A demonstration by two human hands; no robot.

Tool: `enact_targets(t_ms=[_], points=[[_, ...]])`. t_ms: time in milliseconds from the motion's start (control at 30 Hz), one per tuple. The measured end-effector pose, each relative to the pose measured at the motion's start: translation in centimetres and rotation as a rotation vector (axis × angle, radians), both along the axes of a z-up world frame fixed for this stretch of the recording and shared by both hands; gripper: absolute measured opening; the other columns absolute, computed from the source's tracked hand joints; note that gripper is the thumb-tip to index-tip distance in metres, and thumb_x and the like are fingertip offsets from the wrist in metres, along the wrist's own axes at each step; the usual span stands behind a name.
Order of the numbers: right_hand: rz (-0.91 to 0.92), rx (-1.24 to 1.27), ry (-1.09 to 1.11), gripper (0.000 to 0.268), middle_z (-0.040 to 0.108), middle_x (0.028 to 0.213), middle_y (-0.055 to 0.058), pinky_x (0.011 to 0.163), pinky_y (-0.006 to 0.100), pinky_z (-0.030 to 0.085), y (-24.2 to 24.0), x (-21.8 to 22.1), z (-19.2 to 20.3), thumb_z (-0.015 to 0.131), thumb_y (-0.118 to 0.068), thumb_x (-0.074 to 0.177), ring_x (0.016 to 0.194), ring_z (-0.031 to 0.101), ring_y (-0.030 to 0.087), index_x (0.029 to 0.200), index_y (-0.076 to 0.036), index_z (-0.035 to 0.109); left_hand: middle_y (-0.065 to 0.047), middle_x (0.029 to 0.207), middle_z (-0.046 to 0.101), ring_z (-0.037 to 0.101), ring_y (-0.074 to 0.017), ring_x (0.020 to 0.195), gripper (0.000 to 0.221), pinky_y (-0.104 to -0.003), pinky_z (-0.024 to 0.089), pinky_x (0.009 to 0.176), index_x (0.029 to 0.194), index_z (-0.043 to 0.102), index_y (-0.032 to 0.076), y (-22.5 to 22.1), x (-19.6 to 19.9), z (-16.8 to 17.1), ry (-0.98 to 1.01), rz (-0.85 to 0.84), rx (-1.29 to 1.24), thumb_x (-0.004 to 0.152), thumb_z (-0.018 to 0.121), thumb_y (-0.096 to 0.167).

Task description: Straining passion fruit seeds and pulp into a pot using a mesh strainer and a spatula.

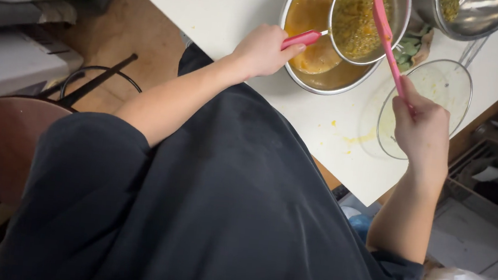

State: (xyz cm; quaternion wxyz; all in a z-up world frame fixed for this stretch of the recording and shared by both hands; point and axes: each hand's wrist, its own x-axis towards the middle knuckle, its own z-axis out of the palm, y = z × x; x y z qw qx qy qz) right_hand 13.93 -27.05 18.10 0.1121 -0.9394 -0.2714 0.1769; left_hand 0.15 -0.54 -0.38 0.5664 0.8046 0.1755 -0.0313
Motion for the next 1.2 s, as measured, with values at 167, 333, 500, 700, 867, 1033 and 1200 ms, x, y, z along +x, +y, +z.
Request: enact_targets(t_ms=[167,333,500,700,867,1033,1200], points=[[-0.022,0.078,0.045,0.038,0.07,0.085,0.018,0.075,0.029,0.05,-1.5,1.2,-2.7,0.069,-0.012,0.102,0.078,0.063,0.011,0.14,-0.009,0.069,-0.02,0.062,0.065,0.065,-0.0362,0.058,0.054,-0.046,0.052,0.057,0.072,0.07,-0.001,-1.1,-0.3,-1.8,-0.017,0.032,0.043,0.098,0.064,0.047],[-0.033,0.123,0.116,0.04,0.075,0.095,0.014,0.079,0.028,0.051,-1.6,0.9,-4.7,0.069,-0.012,0.1,0.084,0.066,0.01,0.14,-0.011,0.069,-0.02,0.062,0.065,0.066,-0.0362,0.058,0.053,-0.046,0.051,0.057,0.073,0.07,-0.002,-1.7,-0.9,-1.3,-0.017,0.047,0.045,0.097,0.065,0.045],[-0.126,0.124,0.187,0.042,0.074,0.094,0.014,0.081,0.028,0.051,-1.3,0.6,-5.2,0.068,-0.014,0.099,0.084,0.062,0.01,0.141,-0.014,0.067,-0.019,0.058,0.063,0.064,-0.0349,0.053,0.05,-0.046,0.049,0.055,0.072,0.072,0.0,-2.4,-1.2,-2.2,0.023,0.09,-0.011,0.096,0.065,0.043],[-0.152,0.182,0.197,0.041,0.074,0.094,0.011,0.082,0.026,0.051,-2.7,0.9,-5.7,0.068,-0.015,0.099,0.085,0.061,0.009,0.14,-0.012,0.067,-0.012,0.051,0.057,0.059,-0.0231,0.045,0.054,-0.037,0.045,0.043,0.066,0.067,-0.001,-1.5,-1.0,0.3,0.25,0.104,-0.285,0.099,0.066,0.042],[-0.209,0.174,0.225,0.041,0.072,0.089,0.014,0.078,0.028,0.05,-3.0,0.2,-5.9,0.067,-0.016,0.099,0.079,0.06,0.012,0.14,-0.014,0.067,-0.004,0.064,0.064,0.06,-0.0132,0.044,0.046,-0.027,0.049,0.037,0.097,0.059,-0.004,-1.7,-0.7,-0.6,0.304,0.088,-0.356,0.098,0.066,0.042],[-0.165,0.131,0.163,0.042,0.068,0.083,0.019,0.076,0.036,0.053,-2.4,-0.5,-5.9,0.066,-0.016,0.099,0.072,0.065,0.026,0.141,-0.016,0.068,0.0,0.071,0.062,0.053,-0.0086,0.041,0.044,-0.026,0.043,0.034,0.118,0.049,-0.001,-1.8,-0.7,-1.5,0.267,0.097,-0.579,0.098,0.063,0.036],[-0.038,-0.126,-0.069,0.044,0.065,0.087,0.019,0.069,0.052,0.053,0.3,-1.4,-9.0,0.057,-0.02,0.101,0.078,0.067,0.04,0.144,-0.023,0.062,0.003,0.06,0.049,0.037,-0.0042,0.04,0.033,-0.025,0.029,0.033,0.115,0.053,0.006,-1.9,-0.2,-0.7,0.319,0.121,-0.59,0.1,0.063,0.034]])
